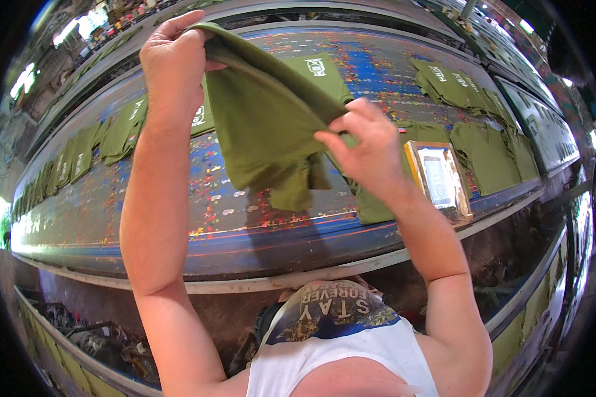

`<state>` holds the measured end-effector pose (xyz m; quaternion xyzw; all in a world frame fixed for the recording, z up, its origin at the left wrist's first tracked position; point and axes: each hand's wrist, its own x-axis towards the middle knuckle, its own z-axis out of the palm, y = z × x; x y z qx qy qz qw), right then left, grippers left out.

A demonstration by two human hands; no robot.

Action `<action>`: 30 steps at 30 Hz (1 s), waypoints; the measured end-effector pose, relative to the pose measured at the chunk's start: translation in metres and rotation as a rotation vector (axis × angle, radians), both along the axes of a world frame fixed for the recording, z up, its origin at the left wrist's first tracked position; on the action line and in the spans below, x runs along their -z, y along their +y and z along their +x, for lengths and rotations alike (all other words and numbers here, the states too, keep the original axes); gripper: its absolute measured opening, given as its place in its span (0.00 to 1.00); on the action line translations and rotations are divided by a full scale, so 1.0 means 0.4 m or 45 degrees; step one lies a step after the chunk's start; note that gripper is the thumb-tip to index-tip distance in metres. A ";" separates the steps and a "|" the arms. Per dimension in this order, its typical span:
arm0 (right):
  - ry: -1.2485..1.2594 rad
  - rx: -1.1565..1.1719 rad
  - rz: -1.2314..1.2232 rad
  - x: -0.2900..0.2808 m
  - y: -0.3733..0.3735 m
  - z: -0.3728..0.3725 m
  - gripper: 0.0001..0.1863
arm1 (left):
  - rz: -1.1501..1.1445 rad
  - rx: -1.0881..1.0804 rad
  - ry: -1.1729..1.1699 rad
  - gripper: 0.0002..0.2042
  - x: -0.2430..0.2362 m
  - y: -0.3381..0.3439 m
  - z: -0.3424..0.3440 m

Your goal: The person repeatedly places green t-shirts on a table, aligns them under a wooden screen-printing frame, and uses a squeegee to press white ink through the screen onto each shirt. After each print, the shirt is folded and set aside. The process is repeated for multiple shirts in a continuous loop.

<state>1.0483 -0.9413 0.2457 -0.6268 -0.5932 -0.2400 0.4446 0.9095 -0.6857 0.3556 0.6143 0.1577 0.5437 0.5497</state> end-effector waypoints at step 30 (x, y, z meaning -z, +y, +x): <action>0.112 0.256 0.045 0.171 0.059 1.309 0.12 | 0.047 -0.295 0.329 0.21 0.434 -0.054 1.063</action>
